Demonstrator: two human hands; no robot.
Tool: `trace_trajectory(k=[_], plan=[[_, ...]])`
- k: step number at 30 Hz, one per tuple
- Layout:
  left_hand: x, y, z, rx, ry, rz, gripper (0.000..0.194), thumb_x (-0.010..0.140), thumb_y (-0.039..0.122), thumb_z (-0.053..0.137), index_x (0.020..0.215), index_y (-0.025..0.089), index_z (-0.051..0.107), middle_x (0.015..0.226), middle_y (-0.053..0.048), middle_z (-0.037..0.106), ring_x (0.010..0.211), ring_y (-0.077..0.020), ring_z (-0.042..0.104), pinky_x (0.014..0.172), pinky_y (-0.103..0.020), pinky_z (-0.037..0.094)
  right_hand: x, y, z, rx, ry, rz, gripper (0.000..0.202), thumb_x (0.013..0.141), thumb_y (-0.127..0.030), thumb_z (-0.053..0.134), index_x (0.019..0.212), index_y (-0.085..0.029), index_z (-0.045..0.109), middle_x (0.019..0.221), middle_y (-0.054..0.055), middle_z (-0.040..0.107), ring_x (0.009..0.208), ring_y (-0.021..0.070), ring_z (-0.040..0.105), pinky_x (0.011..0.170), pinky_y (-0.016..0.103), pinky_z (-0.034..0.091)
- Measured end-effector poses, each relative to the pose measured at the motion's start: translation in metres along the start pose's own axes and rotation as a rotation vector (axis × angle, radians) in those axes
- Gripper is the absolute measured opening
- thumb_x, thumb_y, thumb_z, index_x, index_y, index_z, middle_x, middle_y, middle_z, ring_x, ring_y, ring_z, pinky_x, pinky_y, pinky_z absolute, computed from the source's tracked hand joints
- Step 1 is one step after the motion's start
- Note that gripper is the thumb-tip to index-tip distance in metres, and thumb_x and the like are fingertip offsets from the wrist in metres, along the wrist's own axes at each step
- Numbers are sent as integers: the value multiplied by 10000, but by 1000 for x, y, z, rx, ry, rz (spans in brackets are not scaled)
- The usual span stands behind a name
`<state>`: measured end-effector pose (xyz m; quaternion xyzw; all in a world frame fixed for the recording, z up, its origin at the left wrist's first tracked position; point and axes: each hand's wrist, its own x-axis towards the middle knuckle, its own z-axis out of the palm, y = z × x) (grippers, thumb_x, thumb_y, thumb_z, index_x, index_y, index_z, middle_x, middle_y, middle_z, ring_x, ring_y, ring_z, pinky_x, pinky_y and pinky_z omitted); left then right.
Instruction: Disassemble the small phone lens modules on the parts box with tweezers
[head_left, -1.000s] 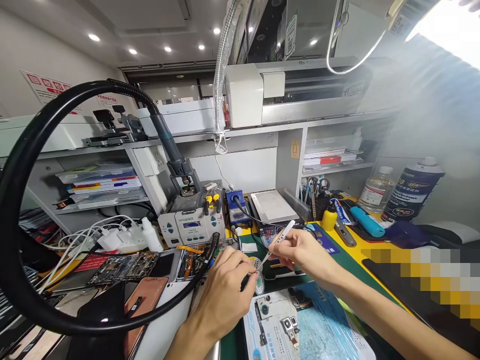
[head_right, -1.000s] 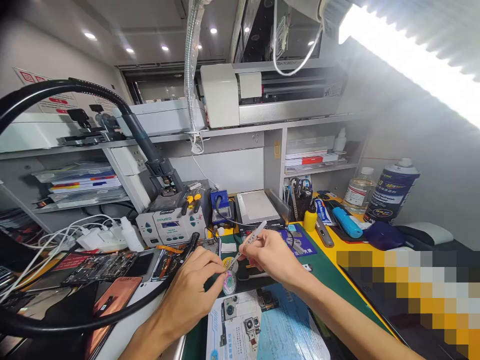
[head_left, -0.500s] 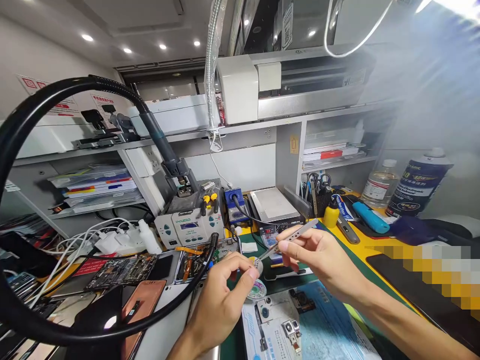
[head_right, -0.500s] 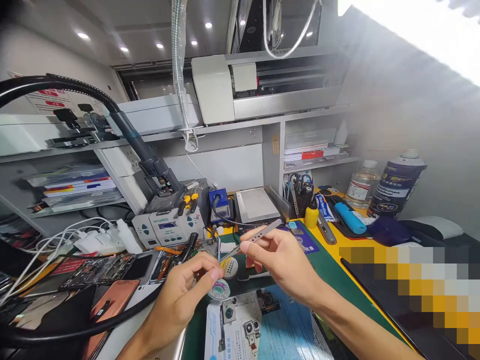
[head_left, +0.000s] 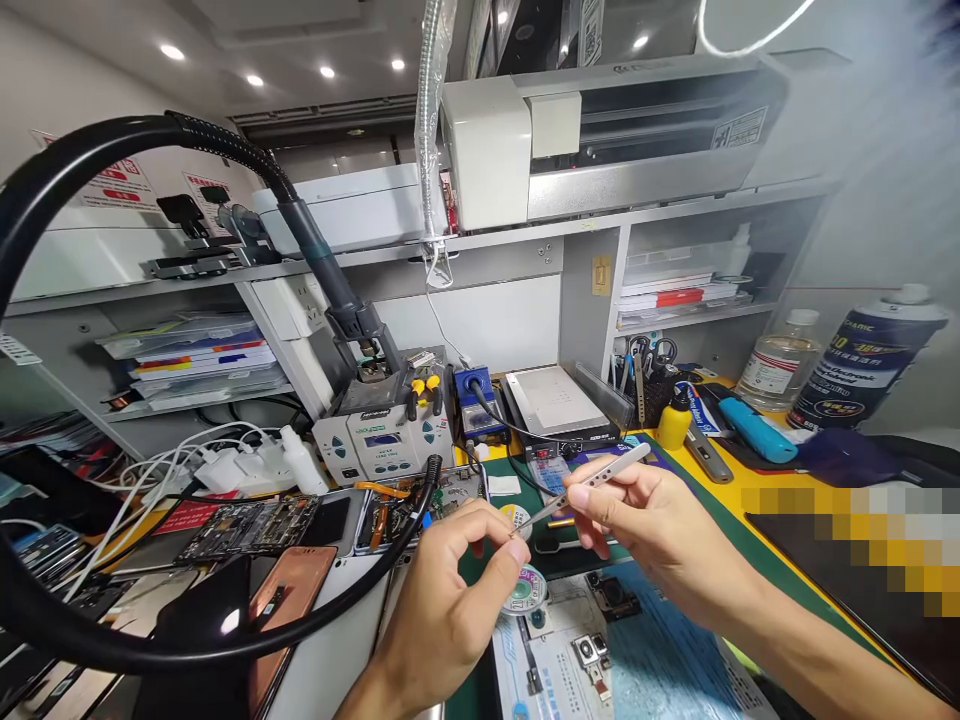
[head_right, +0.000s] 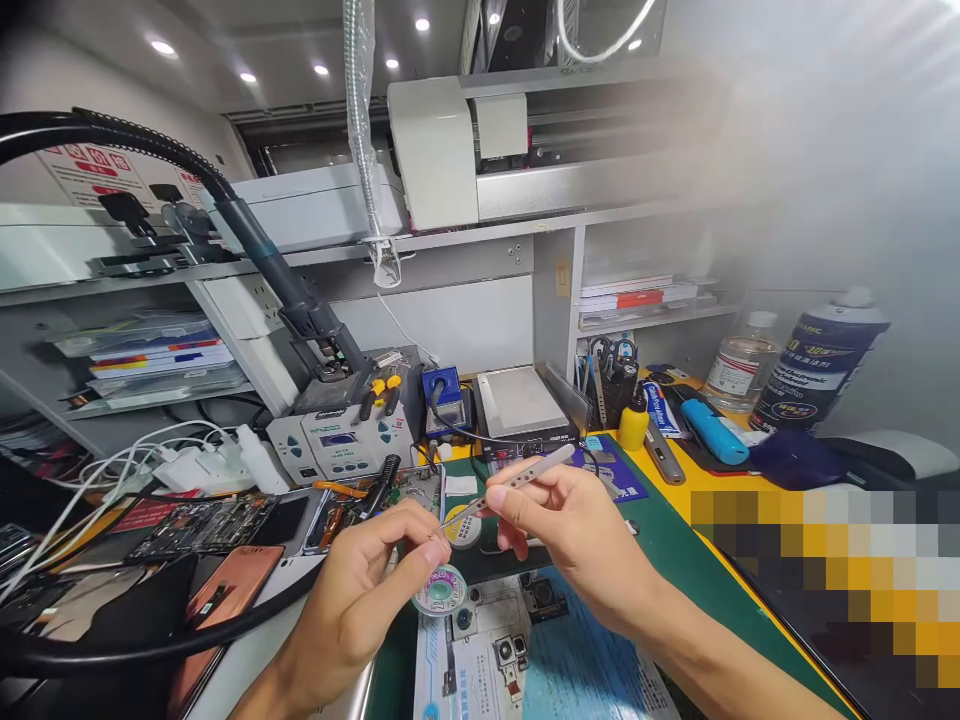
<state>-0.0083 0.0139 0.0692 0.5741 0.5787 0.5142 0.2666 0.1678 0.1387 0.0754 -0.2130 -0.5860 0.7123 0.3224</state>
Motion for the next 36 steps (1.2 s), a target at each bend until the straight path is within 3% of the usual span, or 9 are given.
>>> trace_trajectory(k=[12, 25, 36], plan=[[-4, -1, 1, -23, -2, -2, 257, 951, 320, 580, 730, 195, 621, 794, -25, 621, 804, -180, 549, 781, -311, 420, -4, -3, 3, 107, 7, 94, 220, 823, -348, 840, 881, -172, 722, 671, -16, 659, 606, 121, 600, 550, 226, 443], [-2, 1, 2, -48, 5, -19, 248, 945, 304, 595, 732, 182, 633, 799, -20, 625, 786, -161, 556, 757, -288, 418, -7, -2, 4, 124, 28, 104, 204, 789, -299, 862, 871, -176, 722, 653, -22, 650, 601, 124, 587, 546, 226, 427], [-3, 4, 1, -64, 16, -2, 253, 941, 312, 602, 734, 175, 649, 792, -26, 626, 774, -162, 572, 746, -288, 430, -7, -2, 6, 127, 28, 104, 224, 835, -350, 835, 892, -172, 711, 638, -21, 651, 597, 119, 576, 556, 229, 431]])
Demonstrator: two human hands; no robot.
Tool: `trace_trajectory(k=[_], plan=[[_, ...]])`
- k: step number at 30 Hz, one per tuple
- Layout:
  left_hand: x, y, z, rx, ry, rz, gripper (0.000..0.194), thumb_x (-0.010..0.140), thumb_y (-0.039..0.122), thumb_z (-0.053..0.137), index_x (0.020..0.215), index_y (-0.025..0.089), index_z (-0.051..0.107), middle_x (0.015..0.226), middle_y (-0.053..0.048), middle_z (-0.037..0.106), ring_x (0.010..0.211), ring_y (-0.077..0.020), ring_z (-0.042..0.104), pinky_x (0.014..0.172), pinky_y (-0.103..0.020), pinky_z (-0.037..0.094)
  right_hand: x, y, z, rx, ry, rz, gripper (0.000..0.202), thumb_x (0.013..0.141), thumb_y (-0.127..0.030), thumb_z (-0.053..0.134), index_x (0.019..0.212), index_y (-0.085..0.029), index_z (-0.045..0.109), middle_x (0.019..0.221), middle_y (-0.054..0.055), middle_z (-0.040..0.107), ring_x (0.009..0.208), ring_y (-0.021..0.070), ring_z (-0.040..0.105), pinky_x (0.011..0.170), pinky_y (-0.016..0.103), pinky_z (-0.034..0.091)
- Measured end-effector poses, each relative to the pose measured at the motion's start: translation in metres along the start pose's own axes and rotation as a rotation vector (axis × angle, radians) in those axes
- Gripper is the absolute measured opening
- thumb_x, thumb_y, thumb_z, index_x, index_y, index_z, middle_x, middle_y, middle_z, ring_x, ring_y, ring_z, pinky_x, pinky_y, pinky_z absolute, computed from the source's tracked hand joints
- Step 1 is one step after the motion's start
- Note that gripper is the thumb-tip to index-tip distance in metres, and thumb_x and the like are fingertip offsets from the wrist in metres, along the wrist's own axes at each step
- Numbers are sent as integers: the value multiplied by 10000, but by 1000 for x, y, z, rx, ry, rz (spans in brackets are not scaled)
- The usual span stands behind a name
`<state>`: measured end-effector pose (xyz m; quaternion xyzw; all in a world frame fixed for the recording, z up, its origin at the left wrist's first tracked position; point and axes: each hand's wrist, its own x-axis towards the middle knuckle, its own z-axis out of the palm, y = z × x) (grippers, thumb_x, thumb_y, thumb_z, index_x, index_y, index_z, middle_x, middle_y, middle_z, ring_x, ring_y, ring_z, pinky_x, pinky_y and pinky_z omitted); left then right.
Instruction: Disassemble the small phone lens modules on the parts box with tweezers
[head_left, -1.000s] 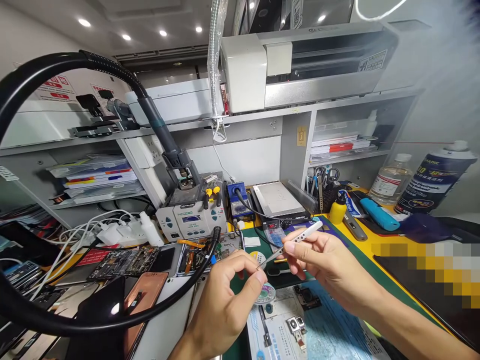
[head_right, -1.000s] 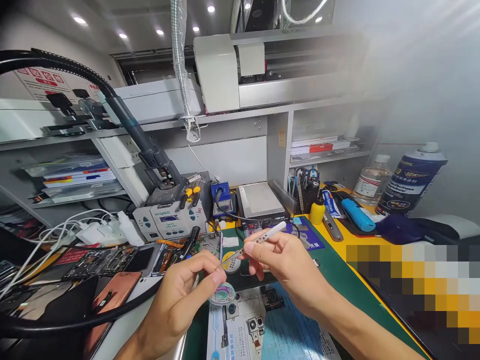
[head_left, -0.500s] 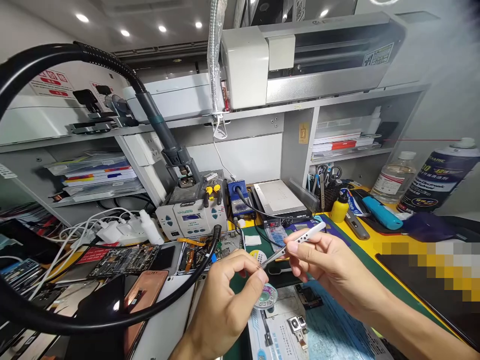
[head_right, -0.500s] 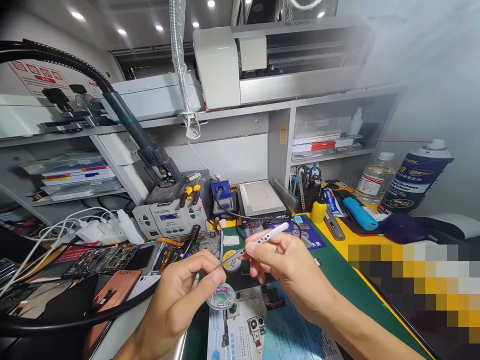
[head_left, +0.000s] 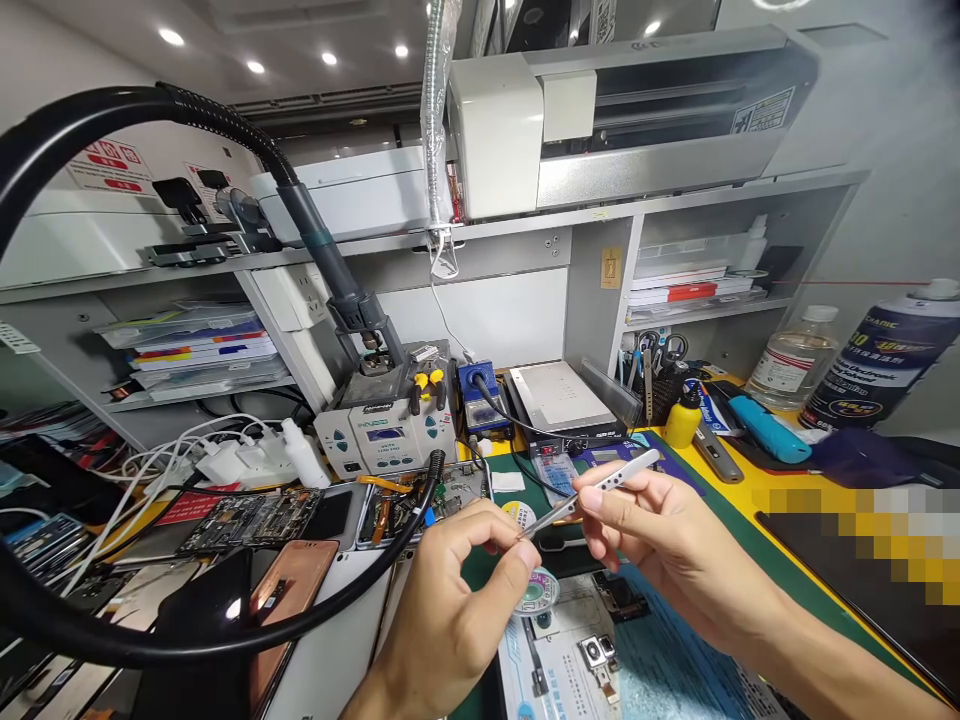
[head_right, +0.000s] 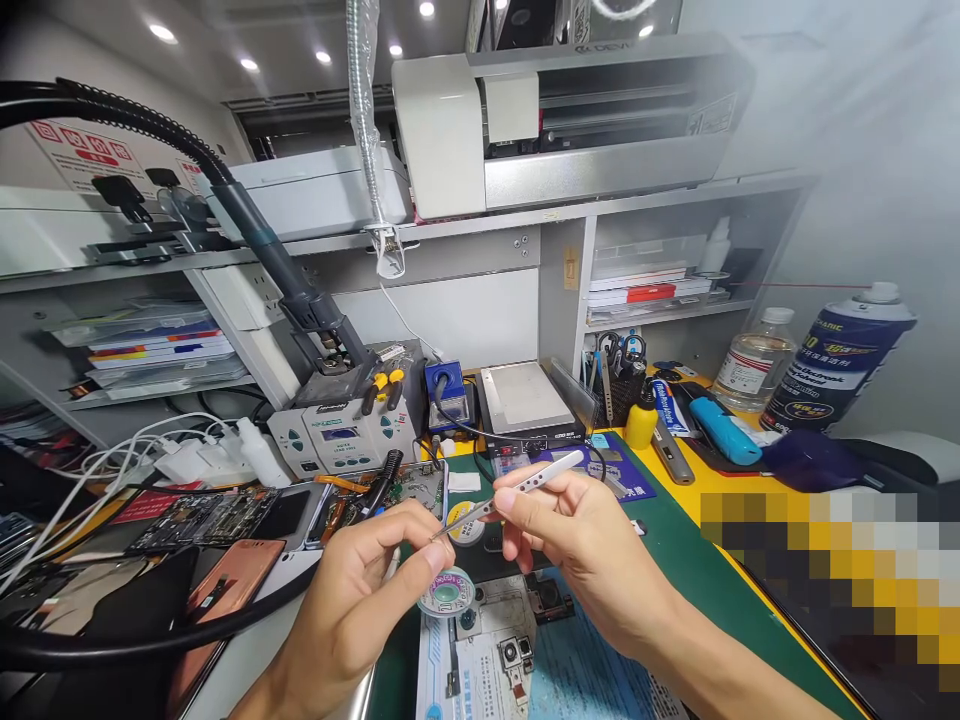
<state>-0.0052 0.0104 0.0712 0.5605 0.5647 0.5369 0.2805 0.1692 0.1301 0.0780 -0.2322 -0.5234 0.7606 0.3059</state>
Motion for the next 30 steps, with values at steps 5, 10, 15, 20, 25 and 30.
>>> trace_trajectory(k=[5, 10, 15, 20, 25, 30], plan=[[1, 1, 1, -6, 18, 26, 240, 942, 301, 603, 742, 176, 646, 795, -27, 628, 783, -164, 586, 741, -284, 438, -3, 0, 1, 20, 1, 1, 238, 836, -352, 837, 919, -172, 706, 623, -21, 650, 589, 123, 582, 550, 235, 432], [0, 3, 1, -4, 33, 65, 238, 936, 286, 605, 724, 181, 626, 782, -22, 622, 773, -160, 586, 725, -280, 436, -3, 3, 1, 28, 10, 5, 248, 846, -356, 829, 959, -175, 703, 604, -13, 658, 578, 127, 578, 545, 237, 428], [0, 3, 2, 24, 45, 104, 229, 936, 281, 601, 733, 178, 630, 785, -28, 618, 781, -166, 588, 738, -291, 442, -1, 4, 0, 49, -7, 21, 233, 853, -351, 823, 901, -163, 695, 609, -18, 632, 573, 113, 553, 543, 226, 425], [0, 2, 3, 46, 44, 117, 217, 944, 275, 582, 760, 175, 641, 812, -41, 639, 804, -177, 602, 757, -302, 457, 0, 5, 0, 76, -8, 21, 222, 853, -332, 822, 880, -147, 703, 644, -21, 616, 559, 91, 513, 539, 208, 421], [0, 4, 5, 53, 57, 106, 226, 962, 296, 580, 790, 174, 660, 828, -45, 651, 822, -183, 604, 780, -305, 458, -2, 3, 1, 76, -19, 13, 220, 848, -332, 824, 842, -144, 709, 648, -23, 601, 551, 86, 479, 534, 202, 401], [1, 2, 3, 37, 70, 73, 262, 981, 328, 585, 804, 178, 707, 839, -41, 677, 828, -179, 615, 787, -295, 452, -3, 4, 0, 57, -28, 23, 231, 860, -357, 809, 861, -150, 706, 644, -17, 595, 557, 99, 486, 547, 219, 397]])
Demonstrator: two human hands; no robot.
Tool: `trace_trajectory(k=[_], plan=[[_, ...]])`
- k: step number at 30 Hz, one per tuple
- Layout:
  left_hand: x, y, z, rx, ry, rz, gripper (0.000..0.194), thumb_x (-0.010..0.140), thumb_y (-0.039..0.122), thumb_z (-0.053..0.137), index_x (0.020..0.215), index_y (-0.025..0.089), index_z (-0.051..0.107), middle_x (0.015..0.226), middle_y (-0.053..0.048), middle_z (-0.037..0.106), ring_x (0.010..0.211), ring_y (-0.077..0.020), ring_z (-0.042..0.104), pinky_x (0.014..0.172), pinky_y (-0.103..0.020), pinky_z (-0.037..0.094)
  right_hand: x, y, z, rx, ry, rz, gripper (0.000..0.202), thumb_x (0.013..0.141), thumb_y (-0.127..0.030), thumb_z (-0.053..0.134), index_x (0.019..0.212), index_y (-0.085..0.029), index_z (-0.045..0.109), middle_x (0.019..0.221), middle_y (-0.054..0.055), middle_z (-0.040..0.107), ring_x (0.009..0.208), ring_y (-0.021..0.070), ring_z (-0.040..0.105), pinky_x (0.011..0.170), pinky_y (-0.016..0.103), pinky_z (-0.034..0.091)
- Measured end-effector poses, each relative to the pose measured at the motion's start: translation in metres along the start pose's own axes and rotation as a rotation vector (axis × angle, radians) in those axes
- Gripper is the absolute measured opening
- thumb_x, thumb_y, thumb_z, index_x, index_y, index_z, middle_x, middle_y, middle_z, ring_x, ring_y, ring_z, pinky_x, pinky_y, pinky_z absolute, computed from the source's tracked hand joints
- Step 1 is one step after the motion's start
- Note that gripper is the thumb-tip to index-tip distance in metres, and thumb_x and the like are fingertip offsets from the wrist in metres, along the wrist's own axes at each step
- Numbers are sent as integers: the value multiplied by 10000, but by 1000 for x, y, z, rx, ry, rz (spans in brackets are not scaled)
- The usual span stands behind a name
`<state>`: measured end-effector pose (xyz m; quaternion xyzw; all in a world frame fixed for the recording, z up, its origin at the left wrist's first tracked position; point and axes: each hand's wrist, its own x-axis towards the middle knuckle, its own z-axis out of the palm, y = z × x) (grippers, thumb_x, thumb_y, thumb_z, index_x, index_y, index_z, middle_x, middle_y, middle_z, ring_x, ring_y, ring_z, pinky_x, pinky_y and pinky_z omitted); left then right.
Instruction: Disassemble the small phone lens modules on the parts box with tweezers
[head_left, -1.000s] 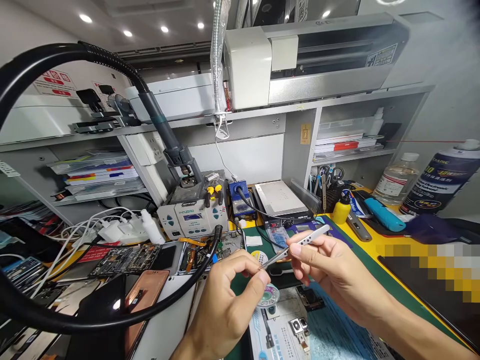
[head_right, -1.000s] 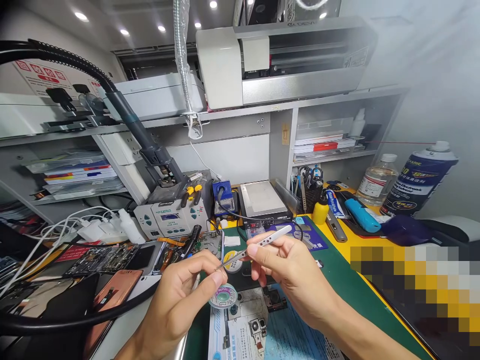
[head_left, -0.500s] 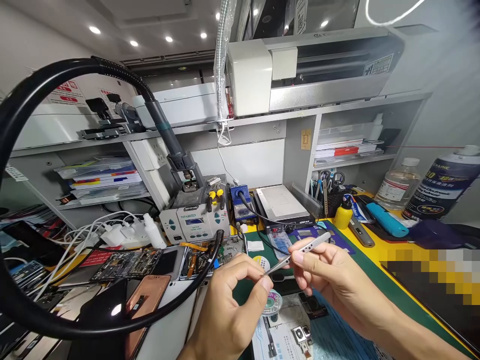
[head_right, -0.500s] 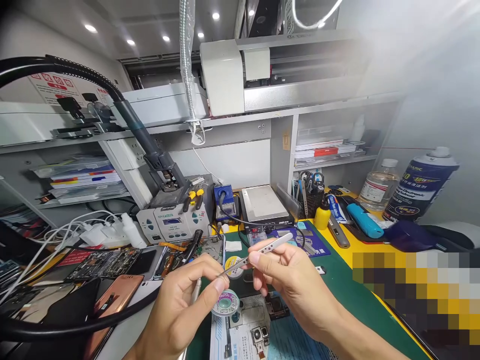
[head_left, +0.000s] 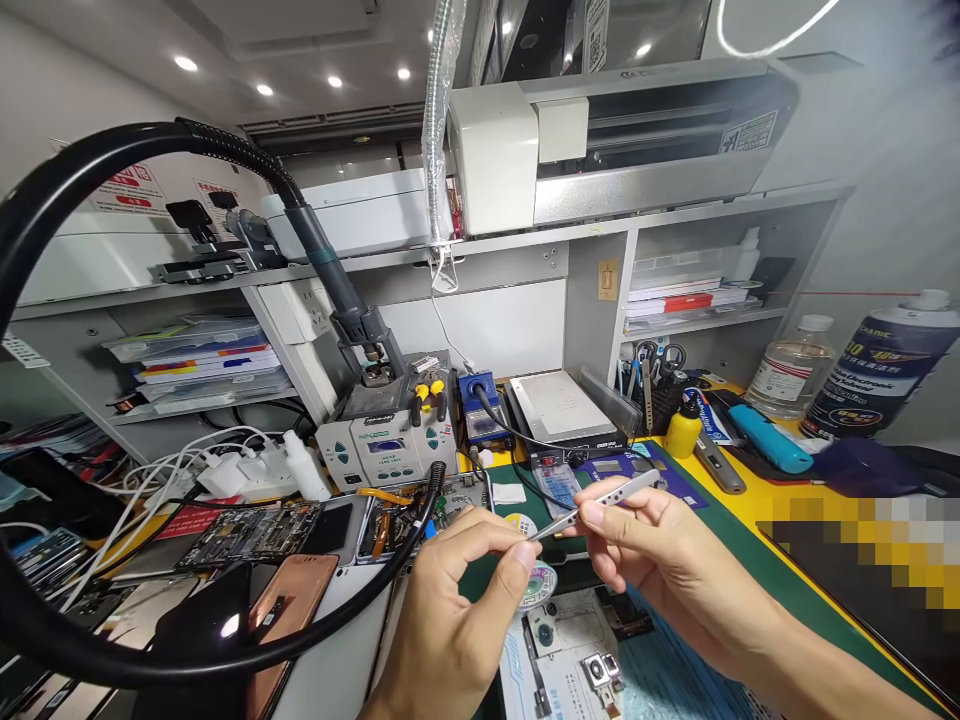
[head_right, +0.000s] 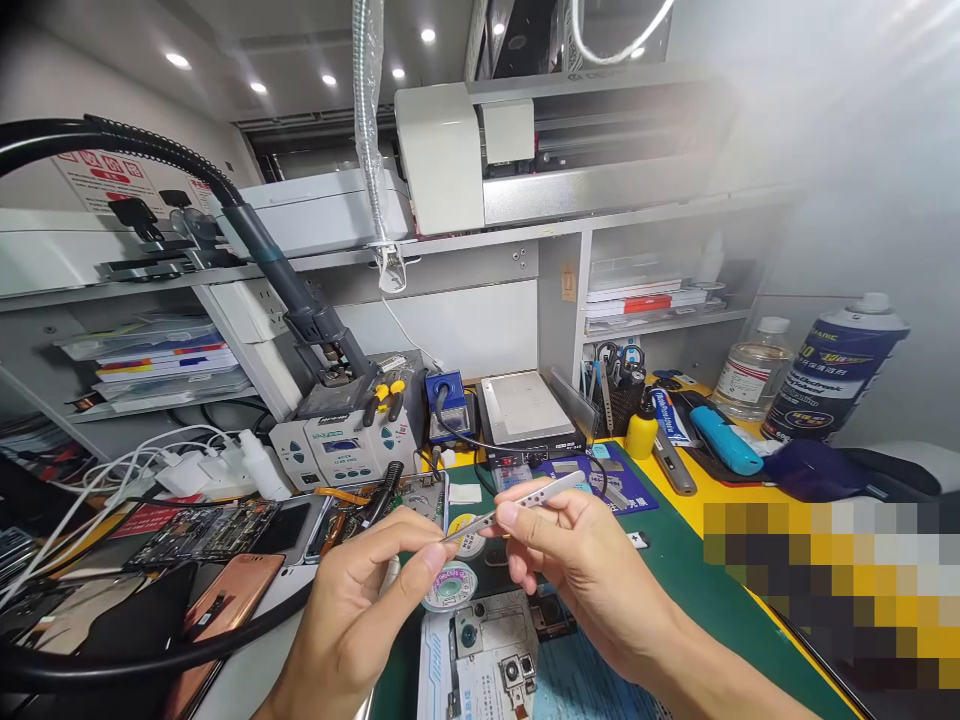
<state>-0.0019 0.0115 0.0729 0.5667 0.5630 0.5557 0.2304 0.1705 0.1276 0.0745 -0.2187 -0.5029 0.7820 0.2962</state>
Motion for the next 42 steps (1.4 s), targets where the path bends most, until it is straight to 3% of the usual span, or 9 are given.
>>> trace_trajectory(k=[6, 11, 13, 19, 25, 30, 36, 42], plan=[[0, -2, -4, -57, 2, -60, 269, 974, 360, 603, 842, 196, 772, 857, -38, 720, 847, -185, 641, 801, -290, 460, 2, 1, -3, 11, -8, 11, 210, 850, -334, 824, 880, -142, 743, 649, -14, 616, 572, 101, 537, 552, 218, 415], [1, -1, -6, -115, -15, -140, 280, 954, 387, 629, 862, 199, 815, 835, -39, 736, 840, -191, 664, 791, -285, 474, 3, 0, -8, 32, -17, 35, 216, 847, -347, 823, 905, -148, 764, 847, 86, 764, 593, 110, 589, 554, 233, 446], [2, -1, -7, -138, -8, -177, 291, 949, 398, 631, 871, 194, 824, 829, -41, 742, 839, -195, 675, 783, -282, 482, 4, -2, -10, 22, -3, 37, 216, 852, -360, 814, 919, -160, 767, 832, 79, 769, 598, 111, 597, 561, 228, 456], [2, 1, -9, -159, -10, -244, 286, 928, 400, 648, 856, 189, 827, 830, -46, 752, 854, -209, 688, 794, -285, 497, 9, -15, -25, -143, -21, 80, 276, 795, -408, 847, 818, -144, 768, 714, 40, 732, 529, 98, 568, 504, 214, 435], [0, 2, -5, -130, -88, -243, 293, 907, 385, 659, 746, 185, 801, 777, -52, 732, 791, -206, 666, 727, -291, 466, 2, -31, -34, -453, -216, 221, 277, 799, -412, 833, 786, -136, 805, 519, 1, 648, 361, 53, 362, 367, 205, 194], [0, 1, -2, -139, -145, -230, 347, 904, 429, 662, 708, 162, 767, 727, -52, 692, 733, -180, 603, 674, -275, 426, -6, -30, -17, -588, -365, 190, 329, 805, -440, 820, 658, -156, 742, 531, -55, 457, 469, 90, 450, 455, 220, 317], [-6, 1, 2, -207, -177, -305, 418, 833, 538, 729, 1038, 174, 763, 928, -95, 749, 844, -220, 658, 732, -294, 512, -7, -27, -15, -539, -324, 142, 431, 867, -558, 724, 712, -156, 753, 484, -60, 419, 431, 77, 334, 428, 242, 193], [-6, 5, 8, -217, -138, -369, 511, 853, 606, 684, 1042, 136, 750, 769, -80, 694, 642, -165, 628, 550, -240, 499, -10, -30, -23, -513, -273, 103, 456, 861, -600, 712, 794, -154, 779, 474, -74, 360, 408, 71, 256, 424, 258, 166]])
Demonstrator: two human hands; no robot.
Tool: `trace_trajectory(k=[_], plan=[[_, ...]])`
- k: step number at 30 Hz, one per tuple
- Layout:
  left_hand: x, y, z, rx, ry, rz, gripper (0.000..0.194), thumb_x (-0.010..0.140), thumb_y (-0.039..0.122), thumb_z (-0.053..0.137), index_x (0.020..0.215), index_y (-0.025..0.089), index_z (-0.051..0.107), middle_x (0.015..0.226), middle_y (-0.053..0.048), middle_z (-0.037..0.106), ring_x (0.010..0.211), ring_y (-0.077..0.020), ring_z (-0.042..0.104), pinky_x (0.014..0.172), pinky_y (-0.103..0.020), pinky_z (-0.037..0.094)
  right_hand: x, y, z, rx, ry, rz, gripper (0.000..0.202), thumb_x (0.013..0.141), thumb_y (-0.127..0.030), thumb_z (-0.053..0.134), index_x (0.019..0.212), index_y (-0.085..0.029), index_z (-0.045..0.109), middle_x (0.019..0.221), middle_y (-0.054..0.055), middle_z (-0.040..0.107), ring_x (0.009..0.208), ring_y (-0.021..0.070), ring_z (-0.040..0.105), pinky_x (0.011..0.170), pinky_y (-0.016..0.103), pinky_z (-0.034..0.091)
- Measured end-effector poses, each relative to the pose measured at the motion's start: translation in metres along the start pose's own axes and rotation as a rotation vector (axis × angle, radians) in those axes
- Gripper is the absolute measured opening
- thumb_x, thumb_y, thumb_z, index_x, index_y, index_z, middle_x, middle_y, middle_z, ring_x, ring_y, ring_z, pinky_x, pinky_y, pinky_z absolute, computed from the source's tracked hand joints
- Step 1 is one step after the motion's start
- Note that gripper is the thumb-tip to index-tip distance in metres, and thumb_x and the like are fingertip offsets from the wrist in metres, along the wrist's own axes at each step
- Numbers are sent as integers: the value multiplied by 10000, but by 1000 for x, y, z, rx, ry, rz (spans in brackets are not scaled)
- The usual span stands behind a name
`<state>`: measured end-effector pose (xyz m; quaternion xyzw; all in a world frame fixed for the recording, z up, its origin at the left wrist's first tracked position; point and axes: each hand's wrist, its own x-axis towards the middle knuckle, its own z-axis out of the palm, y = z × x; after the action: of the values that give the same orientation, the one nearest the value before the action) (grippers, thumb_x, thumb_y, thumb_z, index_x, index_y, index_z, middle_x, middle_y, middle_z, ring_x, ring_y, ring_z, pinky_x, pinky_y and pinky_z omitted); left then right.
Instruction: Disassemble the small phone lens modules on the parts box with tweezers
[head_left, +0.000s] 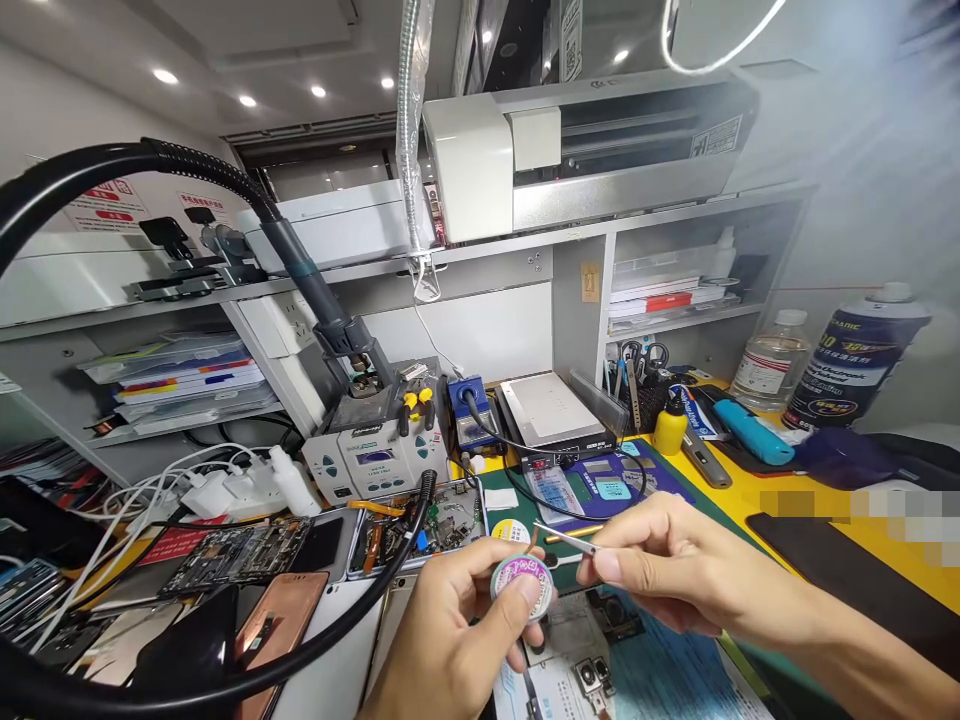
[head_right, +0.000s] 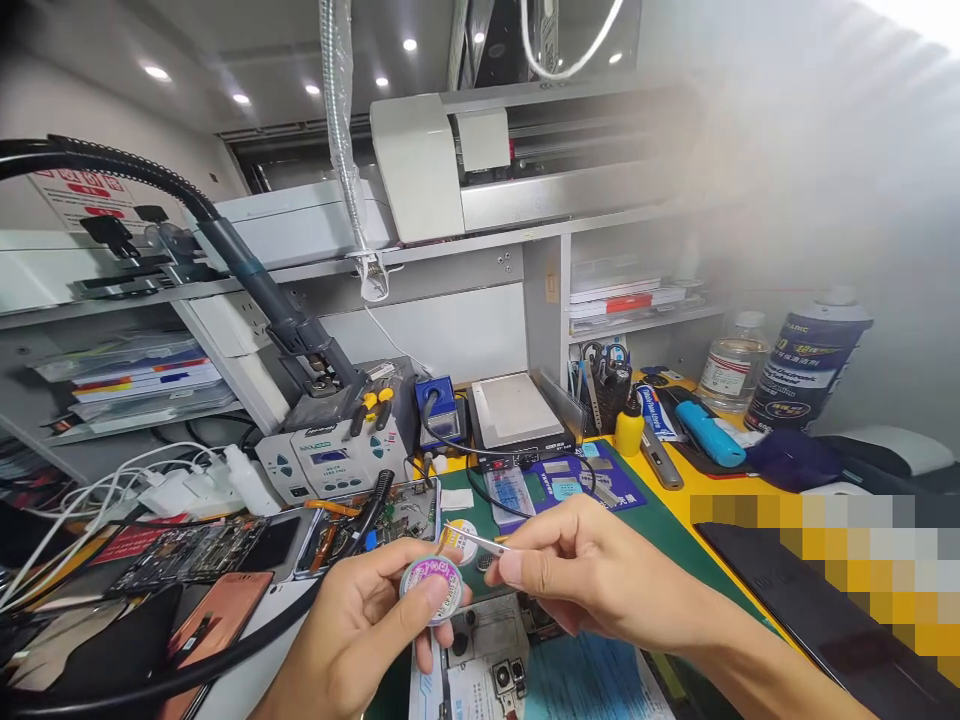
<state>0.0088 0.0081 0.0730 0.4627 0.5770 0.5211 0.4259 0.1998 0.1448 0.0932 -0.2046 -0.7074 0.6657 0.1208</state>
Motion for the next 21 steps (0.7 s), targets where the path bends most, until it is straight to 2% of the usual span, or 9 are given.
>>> trace_trajectory(k=[4, 6, 9, 13, 17, 21], plan=[[1, -1, 0, 60, 62, 22, 485, 870, 601, 665, 1019, 148, 759, 697, -63, 675, 638, -169, 627, 543, -231, 492, -5, 2, 5, -152, 46, -91, 453, 904, -561, 676, 696, -169, 765, 508, -45, 384, 477, 101, 317, 459, 265, 228], [1, -5, 0, 104, 90, 40, 468, 880, 596, 650, 1035, 168, 758, 704, -64, 686, 656, -182, 638, 555, -239, 502, -8, 4, 8, -237, 137, -163, 375, 887, -512, 710, 706, -195, 796, 512, -16, 479, 512, 133, 388, 477, 273, 278], [0, -9, 0, 180, 136, 90, 420, 897, 575, 635, 1047, 203, 762, 740, -64, 704, 676, -191, 640, 568, -250, 509, -13, 6, 13, -337, 255, -292, 197, 843, -425, 768, 852, -249, 855, 632, 42, 685, 596, 206, 544, 518, 295, 382], [1, -8, 2, 277, 194, 207, 322, 918, 506, 633, 1028, 243, 783, 819, -58, 727, 709, -184, 635, 620, -252, 507, -16, 7, 16, -423, 245, -354, 138, 858, -361, 757, 917, -292, 861, 788, 64, 787, 657, 244, 644, 584, 320, 484], [2, -8, 4, 344, 230, 325, 196, 922, 389, 655, 1027, 293, 790, 933, -37, 744, 782, -181, 658, 655, -241, 492, -18, 6, 17, -455, 244, -382, 136, 882, -339, 738, 945, -306, 854, 822, 66, 805, 667, 245, 675, 649, 335, 529], [2, -10, 4, 384, 226, 395, 177, 924, 341, 651, 1015, 280, 790, 934, -39, 748, 849, -201, 686, 683, -240, 507, -18, 6, 20, -463, 254, -417, 153, 905, -358, 719, 954, -294, 848, 823, 81, 804, 681, 245, 690, 629, 321, 534]])
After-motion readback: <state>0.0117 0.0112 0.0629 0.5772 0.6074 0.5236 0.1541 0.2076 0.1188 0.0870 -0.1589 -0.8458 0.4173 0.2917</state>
